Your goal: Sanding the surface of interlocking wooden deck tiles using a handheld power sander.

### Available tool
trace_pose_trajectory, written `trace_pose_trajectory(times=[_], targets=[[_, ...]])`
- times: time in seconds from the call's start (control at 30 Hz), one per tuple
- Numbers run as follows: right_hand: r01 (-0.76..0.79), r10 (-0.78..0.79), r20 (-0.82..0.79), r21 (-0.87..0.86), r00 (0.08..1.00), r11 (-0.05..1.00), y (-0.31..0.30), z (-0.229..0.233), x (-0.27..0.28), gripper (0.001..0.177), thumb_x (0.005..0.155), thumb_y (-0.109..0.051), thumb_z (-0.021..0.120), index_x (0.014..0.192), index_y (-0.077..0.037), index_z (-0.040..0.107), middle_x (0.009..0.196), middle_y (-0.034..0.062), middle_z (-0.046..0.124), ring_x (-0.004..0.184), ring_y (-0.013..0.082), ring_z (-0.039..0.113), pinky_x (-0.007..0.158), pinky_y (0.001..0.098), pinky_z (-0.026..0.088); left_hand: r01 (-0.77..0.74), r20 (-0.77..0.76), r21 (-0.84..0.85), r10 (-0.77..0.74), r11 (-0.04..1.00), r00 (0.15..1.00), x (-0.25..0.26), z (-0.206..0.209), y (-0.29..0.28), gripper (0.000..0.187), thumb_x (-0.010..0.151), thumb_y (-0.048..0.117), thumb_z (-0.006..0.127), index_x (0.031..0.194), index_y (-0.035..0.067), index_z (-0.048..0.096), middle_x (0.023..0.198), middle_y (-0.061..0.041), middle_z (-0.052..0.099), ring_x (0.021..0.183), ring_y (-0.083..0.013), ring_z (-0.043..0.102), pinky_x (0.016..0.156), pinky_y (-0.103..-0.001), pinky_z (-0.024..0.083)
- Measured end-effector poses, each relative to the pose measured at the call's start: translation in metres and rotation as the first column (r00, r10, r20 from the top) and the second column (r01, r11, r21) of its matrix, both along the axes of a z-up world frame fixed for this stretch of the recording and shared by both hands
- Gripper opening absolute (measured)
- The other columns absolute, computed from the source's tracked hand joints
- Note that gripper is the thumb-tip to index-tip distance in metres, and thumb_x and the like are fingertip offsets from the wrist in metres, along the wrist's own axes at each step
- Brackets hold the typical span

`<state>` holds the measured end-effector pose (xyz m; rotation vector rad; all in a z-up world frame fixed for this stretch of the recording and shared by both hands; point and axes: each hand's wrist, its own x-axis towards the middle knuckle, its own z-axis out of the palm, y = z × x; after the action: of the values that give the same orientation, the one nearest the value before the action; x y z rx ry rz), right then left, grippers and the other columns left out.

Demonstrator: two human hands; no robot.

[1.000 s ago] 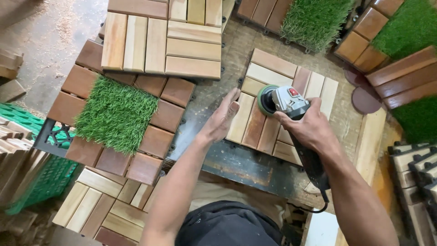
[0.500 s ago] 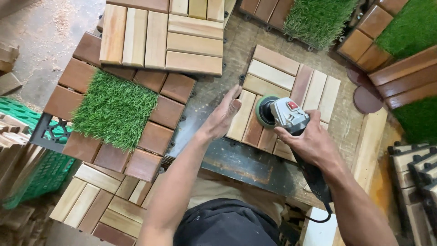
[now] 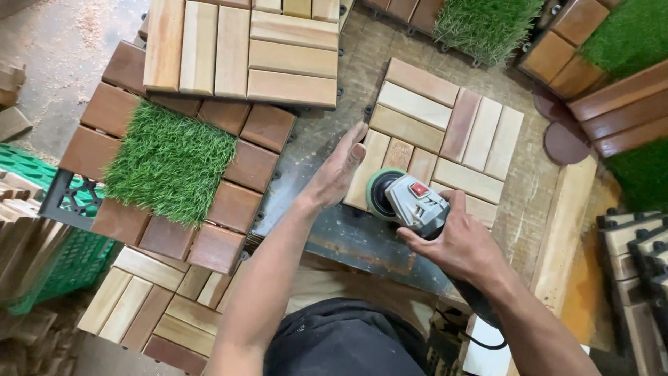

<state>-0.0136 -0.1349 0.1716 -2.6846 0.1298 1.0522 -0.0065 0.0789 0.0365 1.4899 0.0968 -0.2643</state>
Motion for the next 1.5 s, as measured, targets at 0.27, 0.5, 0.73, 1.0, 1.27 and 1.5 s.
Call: trace_pose_trajectory(times=[0.27,0.5,0.73,1.0,1.27,1.5], targets=[[-0.126,0.126,0.007,-0.030,0.992,0.992,0.012,-0.003,0.005,0.091,0.074,-0.065,0.076,0.138,-0.017,0.032,0.109,0.0340,0.070,0.109,0.0514,0.070,0.098,0.0570,0.053,0.000,0.015,0.030,-0.001,1.000,1.000,0.001,-0.001,0.002,0.098,0.093,0.083,0.026,0.165,0.017,0.019,0.168,-0.011,0.030,0.153,-0.0359,0.027,0.127,-0.049,0.027],[-0.143,0.143,0.020,-0.008,0.989,0.990,0.029,-0.001,0.006,0.085,0.078,-0.061,0.076,0.136,-0.015,0.035,0.107,0.0353,0.070,0.108,0.0524,0.070,0.097,0.0574,0.054,-0.023,0.049,-0.014,0.023,1.000,0.999,-0.001,-0.009,0.004,0.099,0.093,0.084,0.021,0.166,0.017,0.015,0.169,-0.006,0.029,0.153,-0.0368,0.026,0.127,-0.049,0.025],[-0.137,0.138,0.037,-0.033,0.990,0.990,0.040,-0.006,0.018,0.090,0.075,-0.068,0.074,0.134,-0.015,0.034,0.111,0.0331,0.070,0.111,0.0497,0.068,0.097,0.0576,0.052,-0.137,0.134,-0.101,0.149,0.985,0.980,-0.007,-0.009,0.003,0.116,0.085,0.092,0.009,0.166,0.010,-0.001,0.173,-0.010,0.012,0.157,-0.0383,0.009,0.129,-0.054,0.015],[-0.091,0.096,0.125,-0.044,0.987,0.995,0.042,-0.009,0.049,0.089,0.077,-0.067,0.074,0.133,-0.011,0.034,0.113,0.0367,0.067,0.113,0.0509,0.066,0.099,0.0585,0.050,-0.127,0.139,-0.124,0.144,0.984,0.980,-0.006,-0.016,0.003,0.114,0.084,0.092,0.007,0.166,0.013,-0.004,0.174,-0.005,0.009,0.159,-0.0311,0.004,0.130,-0.051,0.010],[-0.045,0.030,0.254,0.056,0.967,0.997,0.051,-0.030,0.079,0.091,0.080,-0.066,0.074,0.138,-0.009,0.033,0.118,0.0342,0.064,0.117,0.0491,0.064,0.098,0.0564,0.049,-0.139,0.092,-0.094,0.147,0.986,0.985,-0.007,-0.015,0.003,0.116,0.083,0.094,0.015,0.167,0.017,-0.002,0.173,-0.003,0.014,0.158,-0.0304,0.009,0.127,-0.049,0.021],[0.061,-0.080,0.242,0.087,0.967,0.994,0.059,0.009,0.081,0.094,0.081,-0.064,0.072,0.144,-0.005,0.034,0.124,0.0324,0.063,0.122,0.0461,0.062,0.104,0.0547,0.046,-0.119,0.107,-0.061,0.125,0.991,0.986,-0.004,-0.021,0.001,0.110,0.088,0.090,0.021,0.167,0.018,-0.003,0.173,-0.002,0.012,0.157,-0.0331,0.013,0.126,-0.049,0.026]])
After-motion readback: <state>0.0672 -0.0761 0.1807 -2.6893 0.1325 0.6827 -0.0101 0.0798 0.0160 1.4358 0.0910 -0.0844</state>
